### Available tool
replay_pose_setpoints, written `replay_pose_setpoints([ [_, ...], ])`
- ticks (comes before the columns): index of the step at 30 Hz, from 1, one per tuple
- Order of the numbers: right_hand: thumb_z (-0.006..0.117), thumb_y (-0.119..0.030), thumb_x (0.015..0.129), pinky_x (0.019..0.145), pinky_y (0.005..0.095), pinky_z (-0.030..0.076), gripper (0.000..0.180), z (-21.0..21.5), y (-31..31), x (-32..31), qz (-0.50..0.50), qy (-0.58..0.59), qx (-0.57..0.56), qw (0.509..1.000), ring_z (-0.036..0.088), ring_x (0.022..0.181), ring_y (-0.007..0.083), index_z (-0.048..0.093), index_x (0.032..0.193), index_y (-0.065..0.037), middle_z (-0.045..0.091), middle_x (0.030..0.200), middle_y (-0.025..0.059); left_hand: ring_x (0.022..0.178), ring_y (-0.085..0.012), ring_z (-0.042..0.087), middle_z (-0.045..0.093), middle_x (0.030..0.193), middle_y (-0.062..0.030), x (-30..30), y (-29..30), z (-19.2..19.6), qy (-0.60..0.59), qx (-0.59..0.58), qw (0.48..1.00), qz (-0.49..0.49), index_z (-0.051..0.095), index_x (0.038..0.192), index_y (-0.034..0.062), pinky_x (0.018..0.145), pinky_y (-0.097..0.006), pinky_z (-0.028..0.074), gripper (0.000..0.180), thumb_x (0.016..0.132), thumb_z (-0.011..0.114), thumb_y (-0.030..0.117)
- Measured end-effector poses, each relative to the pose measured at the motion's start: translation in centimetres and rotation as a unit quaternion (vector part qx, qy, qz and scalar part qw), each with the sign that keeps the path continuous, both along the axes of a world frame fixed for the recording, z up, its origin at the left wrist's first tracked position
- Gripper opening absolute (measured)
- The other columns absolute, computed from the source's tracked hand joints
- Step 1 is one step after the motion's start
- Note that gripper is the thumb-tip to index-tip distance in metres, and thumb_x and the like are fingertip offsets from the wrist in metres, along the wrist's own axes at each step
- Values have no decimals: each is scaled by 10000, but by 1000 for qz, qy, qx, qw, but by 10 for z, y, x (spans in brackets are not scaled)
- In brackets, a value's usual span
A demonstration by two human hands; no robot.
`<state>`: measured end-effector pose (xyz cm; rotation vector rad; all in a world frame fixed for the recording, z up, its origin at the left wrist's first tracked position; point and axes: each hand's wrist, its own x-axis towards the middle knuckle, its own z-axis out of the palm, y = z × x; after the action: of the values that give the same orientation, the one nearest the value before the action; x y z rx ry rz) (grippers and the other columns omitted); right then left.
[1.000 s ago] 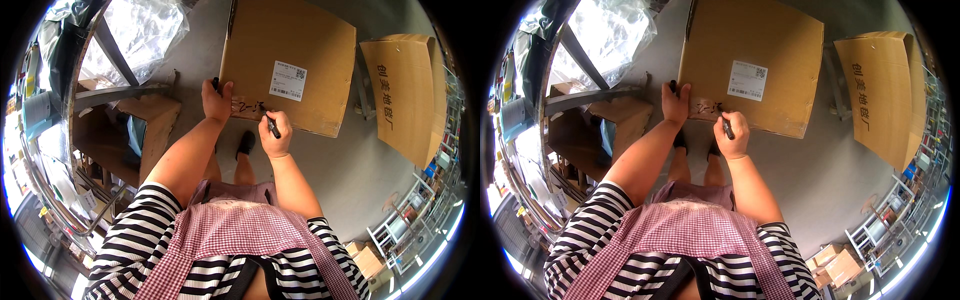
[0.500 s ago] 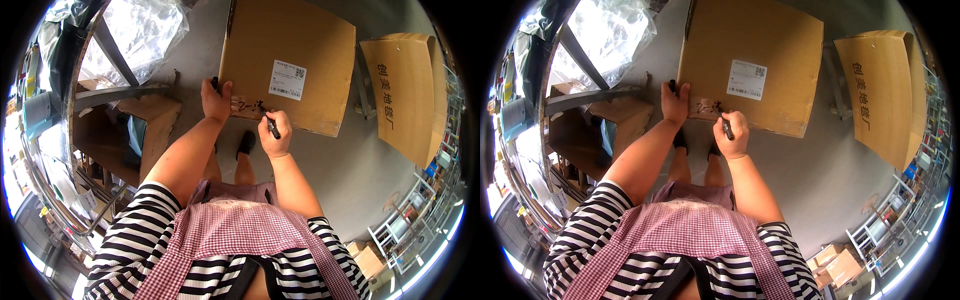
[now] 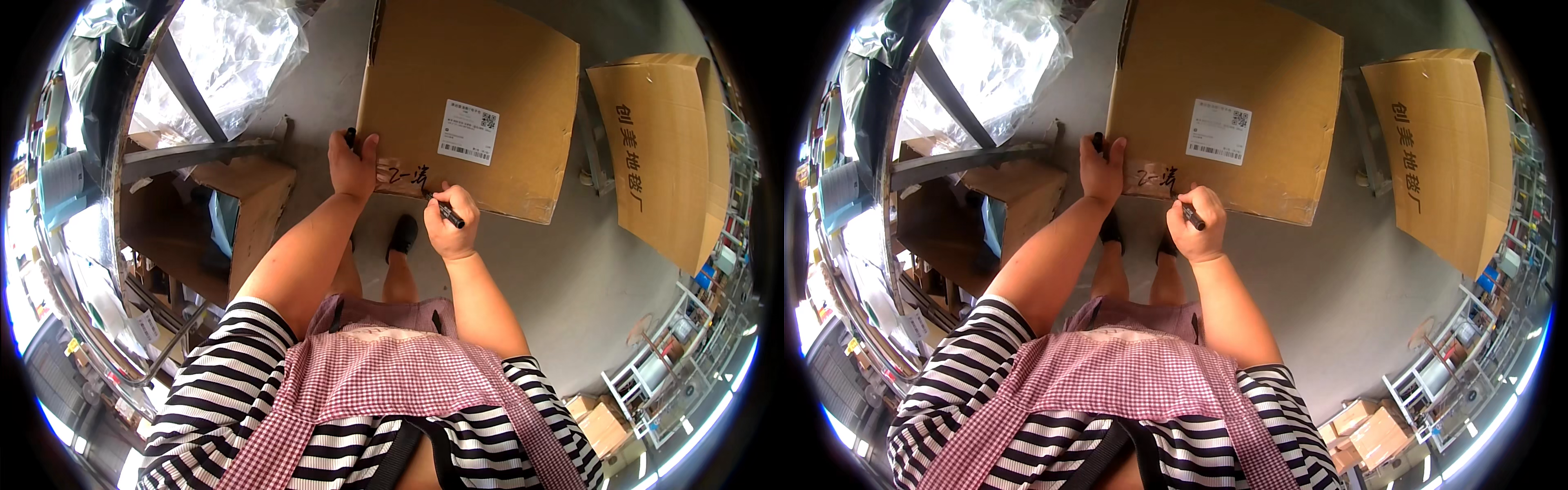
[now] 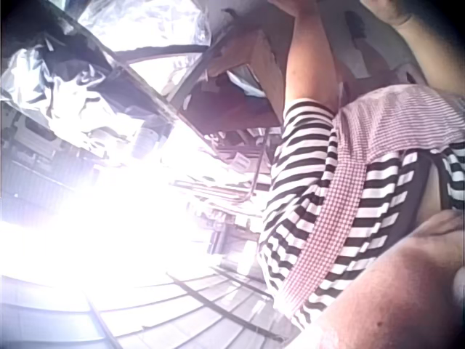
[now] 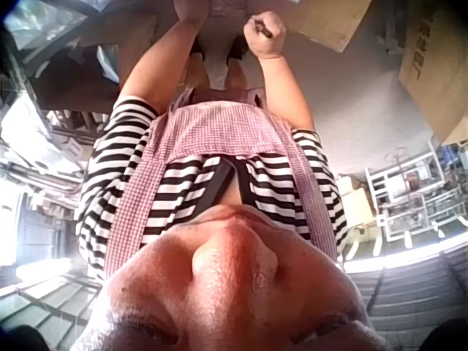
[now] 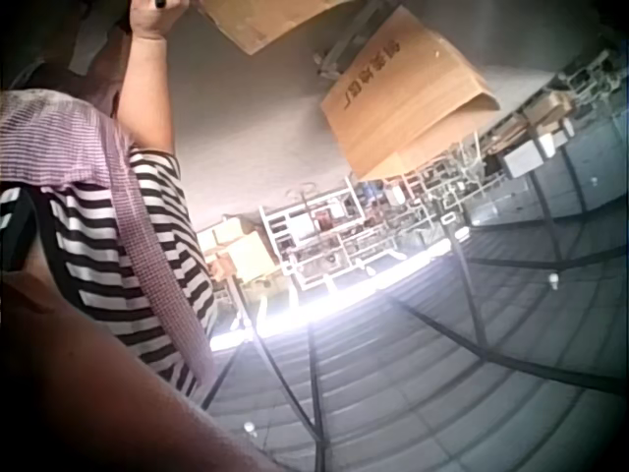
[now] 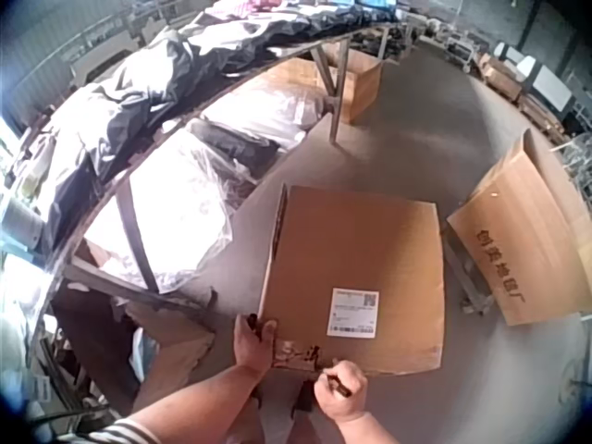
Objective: The person picks up and folds a cardboard box, seals the bottom with a tape dispenser, applies a shipping label to the top, and writes on the box with a marker.
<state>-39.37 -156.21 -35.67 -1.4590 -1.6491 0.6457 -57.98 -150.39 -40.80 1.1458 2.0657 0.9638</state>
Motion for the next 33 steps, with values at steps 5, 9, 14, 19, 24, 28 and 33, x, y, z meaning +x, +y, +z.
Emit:
replay_pose_setpoints([
  [5, 683, -24, 749, 785, 437, 567, 118, 2, 0, -4, -34, 7, -12, 999, 633, 734, 366, 589, 820, -16, 610, 753, 166, 939, -366, 574, 606, 973, -171, 1, 1, 3, -3, 2, 1000, 0, 525, 1033, -11, 840, -451, 464, 413, 855, 757, 281],
  [9, 685, -25, 756, 775, 431, 561, 124, -3, -2, -1, -18, 8, 0, 1000, 638, 746, 364, 598, 843, -13, 616, 772, 166, 932, -364, 575, 604, 967, -169, 2, 2, 2, -3, 3, 1000, 0, 526, 1029, -8, 835, -448, 466, 409, 855, 756, 282],
  [14, 683, -22, 774, 772, 422, 555, 129, 4, -1, 0, -89, 22, -40, 995, 640, 784, 356, 611, 880, -11, 622, 805, 160, 912, -363, 579, 602, 943, -166, 2, 1, 2, 12, 11, 1000, 1, 529, 1025, -7, 822, -446, 470, 405, 856, 755, 284],
  [19, 686, -31, 780, 799, 434, 564, 132, -1, 0, 5, -60, 11, -14, 998, 633, 787, 363, 604, 881, -7, 617, 810, 166, 931, -376, 579, 607, 960, -178, 2, 1, 1, -1, 5, 1000, 2, 531, 1031, -8, 831, -453, 470, 401, 863, 748, 285],
  [24, 678, -30, 769, 860, 460, 581, 127, 3, -5, 7, -41, -7, -8, 999, 628, 752, 367, 584, 851, -9, 602, 789, 165, 960, -386, 579, 610, 994, -189, -1, 0, -6, -1, 1, 1000, -3, 530, 1054, -10, 849, -461, 466, 420, 871, 739, 304],
  [28, 674, -27, 762, 847, 461, 584, 131, -1, -8, 9, -17, -11, 13, 1000, 627, 740, 368, 582, 854, -7, 601, 787, 162, 986, -393, 576, 607, 1018, -195, -1, 1, -6, 0, -7, 1000, -5, 527, 1068, -11, 865, -465, 461, 435, 877, 730, 323],
  [33, 673, -21, 764, 826, 452, 584, 126, -3, -11, 15, -59, -17, 9, 998, 636, 746, 365, 579, 847, -7, 602, 770, 160, 974, -386, 577, 606, 1008, -191, 1, 1, 0, 0, -7, 1000, -7, 526, 1062, -11, 858, -457, 463, 424, 876, 734, 309],
])
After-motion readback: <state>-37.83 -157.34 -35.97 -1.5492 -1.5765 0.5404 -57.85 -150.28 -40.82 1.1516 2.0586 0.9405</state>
